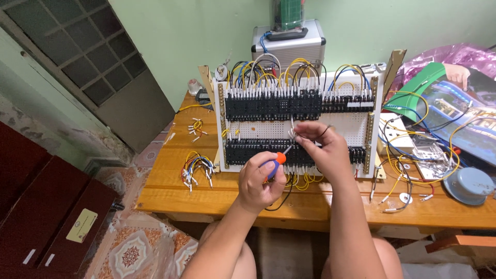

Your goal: The person is wiring an electrical control panel by inserting individual wires into terminal blocks and securing them by tightening the screws with a screwdriver.

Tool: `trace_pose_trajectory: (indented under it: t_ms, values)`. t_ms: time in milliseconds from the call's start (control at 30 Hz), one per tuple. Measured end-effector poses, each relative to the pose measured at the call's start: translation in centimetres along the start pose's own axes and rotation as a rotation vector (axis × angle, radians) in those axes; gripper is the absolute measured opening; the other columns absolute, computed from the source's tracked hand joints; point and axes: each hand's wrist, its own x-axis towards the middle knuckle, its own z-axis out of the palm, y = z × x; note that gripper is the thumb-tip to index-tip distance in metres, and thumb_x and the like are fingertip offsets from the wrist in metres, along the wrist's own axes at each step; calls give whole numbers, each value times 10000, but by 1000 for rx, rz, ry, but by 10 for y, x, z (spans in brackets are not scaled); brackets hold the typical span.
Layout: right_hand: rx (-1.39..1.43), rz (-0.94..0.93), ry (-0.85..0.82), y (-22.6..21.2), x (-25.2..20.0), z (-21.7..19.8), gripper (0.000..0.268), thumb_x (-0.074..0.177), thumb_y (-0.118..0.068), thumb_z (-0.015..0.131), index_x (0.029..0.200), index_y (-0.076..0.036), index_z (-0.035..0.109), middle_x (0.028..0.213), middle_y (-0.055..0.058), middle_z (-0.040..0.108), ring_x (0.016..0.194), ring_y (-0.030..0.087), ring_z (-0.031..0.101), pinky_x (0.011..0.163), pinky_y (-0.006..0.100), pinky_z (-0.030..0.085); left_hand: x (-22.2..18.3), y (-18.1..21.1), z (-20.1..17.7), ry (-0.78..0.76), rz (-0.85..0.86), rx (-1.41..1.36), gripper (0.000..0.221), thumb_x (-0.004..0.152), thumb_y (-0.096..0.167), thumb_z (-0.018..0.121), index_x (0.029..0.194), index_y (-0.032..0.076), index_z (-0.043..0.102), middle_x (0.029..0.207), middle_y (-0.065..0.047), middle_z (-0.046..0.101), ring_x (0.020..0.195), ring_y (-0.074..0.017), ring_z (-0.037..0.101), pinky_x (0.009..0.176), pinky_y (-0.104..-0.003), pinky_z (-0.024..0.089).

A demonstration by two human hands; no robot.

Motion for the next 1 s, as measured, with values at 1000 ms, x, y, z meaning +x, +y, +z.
trace_pose_trajectory:
  t_ms: [1000]
  values:
    - [-446,-66,152,30,4,13,347,860,-33,777,1145,-228,739,828,12,780,850,237,747,874,364,542,2,13,10,-168,67,106,510,860,18,680,1308,213,535,1059,-163,701,824,-320,723,684,-418,609]
